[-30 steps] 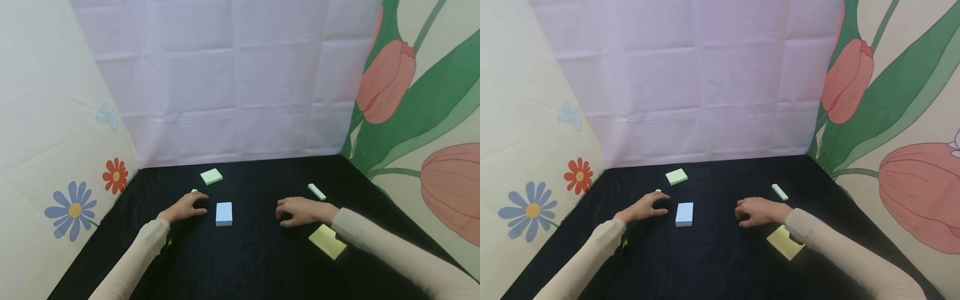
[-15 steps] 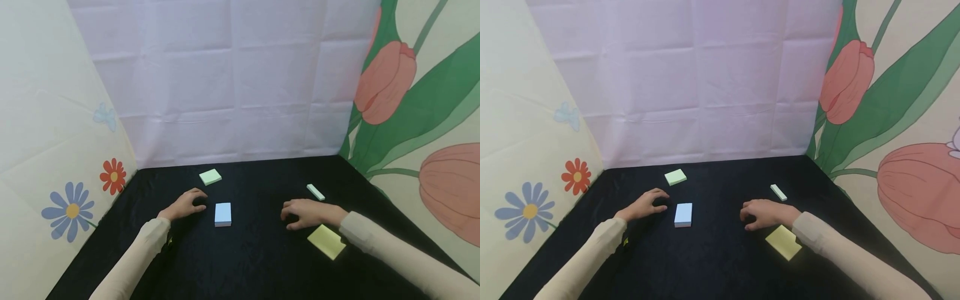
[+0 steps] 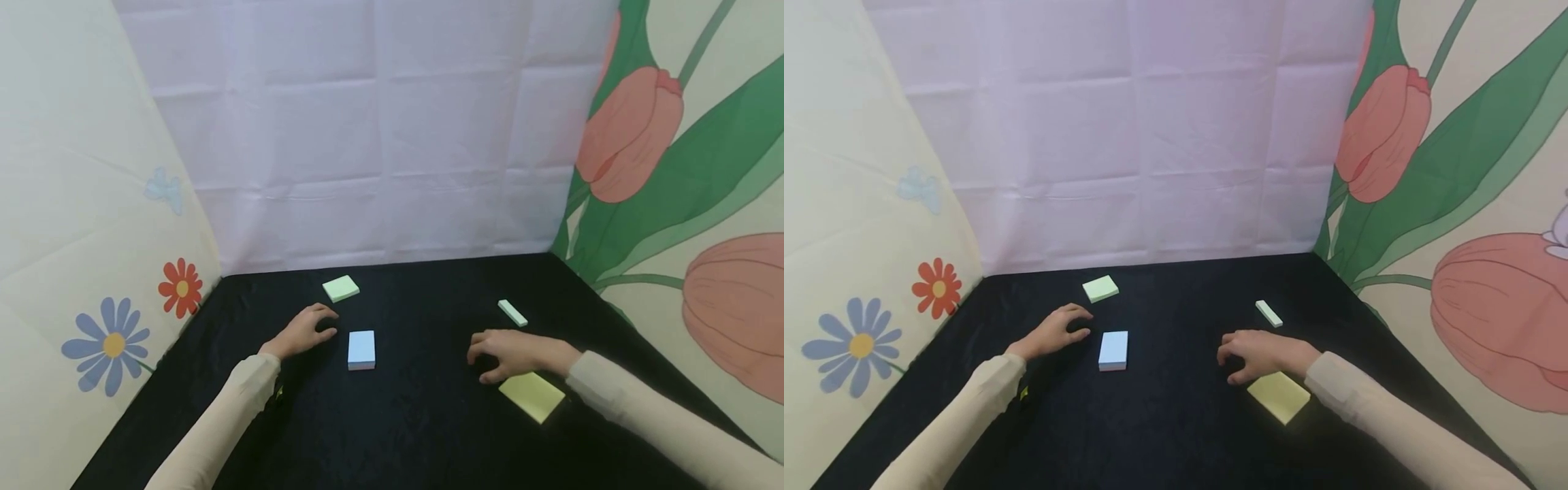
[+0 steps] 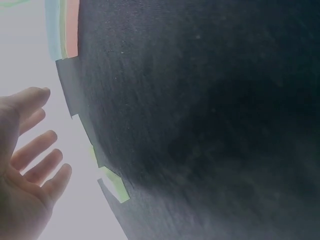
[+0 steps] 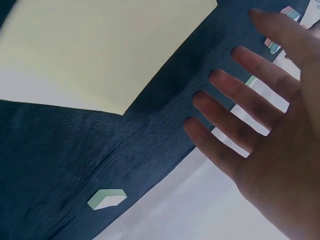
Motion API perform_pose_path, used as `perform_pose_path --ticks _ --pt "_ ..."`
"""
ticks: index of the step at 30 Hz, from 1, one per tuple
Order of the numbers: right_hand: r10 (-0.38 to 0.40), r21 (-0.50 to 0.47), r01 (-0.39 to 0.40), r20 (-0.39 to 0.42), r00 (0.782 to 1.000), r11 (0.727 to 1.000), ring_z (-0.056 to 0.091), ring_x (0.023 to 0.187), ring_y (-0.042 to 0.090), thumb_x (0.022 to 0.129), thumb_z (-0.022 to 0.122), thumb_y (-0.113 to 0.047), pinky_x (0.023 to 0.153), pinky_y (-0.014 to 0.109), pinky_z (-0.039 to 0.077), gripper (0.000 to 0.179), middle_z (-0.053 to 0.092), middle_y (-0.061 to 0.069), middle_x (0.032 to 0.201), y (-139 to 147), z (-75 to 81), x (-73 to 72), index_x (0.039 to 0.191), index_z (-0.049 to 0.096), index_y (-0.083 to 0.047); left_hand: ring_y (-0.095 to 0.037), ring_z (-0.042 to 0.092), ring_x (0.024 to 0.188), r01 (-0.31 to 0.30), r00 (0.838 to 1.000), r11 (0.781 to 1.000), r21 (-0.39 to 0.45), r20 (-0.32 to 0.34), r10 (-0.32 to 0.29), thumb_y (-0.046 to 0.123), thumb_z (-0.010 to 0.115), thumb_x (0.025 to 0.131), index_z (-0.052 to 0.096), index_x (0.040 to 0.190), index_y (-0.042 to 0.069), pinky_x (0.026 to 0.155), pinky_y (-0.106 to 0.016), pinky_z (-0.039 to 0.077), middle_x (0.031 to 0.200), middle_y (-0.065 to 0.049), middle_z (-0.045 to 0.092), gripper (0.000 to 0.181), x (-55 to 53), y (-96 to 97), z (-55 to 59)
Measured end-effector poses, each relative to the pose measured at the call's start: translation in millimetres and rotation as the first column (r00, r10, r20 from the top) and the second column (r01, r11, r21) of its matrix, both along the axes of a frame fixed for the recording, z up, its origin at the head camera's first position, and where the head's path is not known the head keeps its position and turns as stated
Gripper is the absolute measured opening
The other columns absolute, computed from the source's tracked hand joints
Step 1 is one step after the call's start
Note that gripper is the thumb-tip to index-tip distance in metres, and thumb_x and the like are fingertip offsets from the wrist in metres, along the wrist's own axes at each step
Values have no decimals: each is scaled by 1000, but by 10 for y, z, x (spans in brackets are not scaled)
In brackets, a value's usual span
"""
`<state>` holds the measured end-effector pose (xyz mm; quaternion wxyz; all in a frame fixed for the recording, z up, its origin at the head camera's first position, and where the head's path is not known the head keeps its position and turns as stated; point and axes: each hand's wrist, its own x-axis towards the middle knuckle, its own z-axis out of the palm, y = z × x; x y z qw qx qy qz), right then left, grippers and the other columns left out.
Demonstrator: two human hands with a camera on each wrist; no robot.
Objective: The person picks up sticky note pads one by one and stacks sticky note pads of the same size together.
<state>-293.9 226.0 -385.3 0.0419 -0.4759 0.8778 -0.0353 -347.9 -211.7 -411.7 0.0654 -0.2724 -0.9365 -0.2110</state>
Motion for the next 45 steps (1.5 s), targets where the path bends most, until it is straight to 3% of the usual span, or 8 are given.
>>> perform_pose_path --ticks 18,29,36,45 --pt "-18 8 17 40 999 1000 55 95 12 82 79 -32 76 33 50 32 55 -6 108 186 33 171 107 68 -15 -35 54 115 -7 1000 1000 -5 13 7 14 67 95 64 124 -1 100 -53 41 124 -19 59 33 -79 -1 -16" --pt "-65 19 63 115 991 998 57 99 14 78 83 -38 79 35 51 43 55 -7 113 301 0 216 113 68 -18 -36 54 116 -51 999 998 39 5 51 15 67 95 61 127 -3 100 -53 41 125 -21 57 37 -188 -13 -42" --pt "-29 10 28 109 994 1000 54 100 12 73 85 -36 80 34 50 46 53 -6 114 381 10 267 112 67 -19 -37 54 116 -102 995 992 68 -1 102 16 67 96 59 129 -5 100 -54 41 127 -23 56 40 -261 -15 -51" --pt "-17 -31 23 180 983 999 48 93 7 66 89 -30 73 26 47 55 49 -7 111 473 -11 320 114 64 -21 -39 53 117 -144 990 987 72 6 144 18 65 97 55 133 -7 99 -54 42 131 -26 52 45 -391 -43 -57"
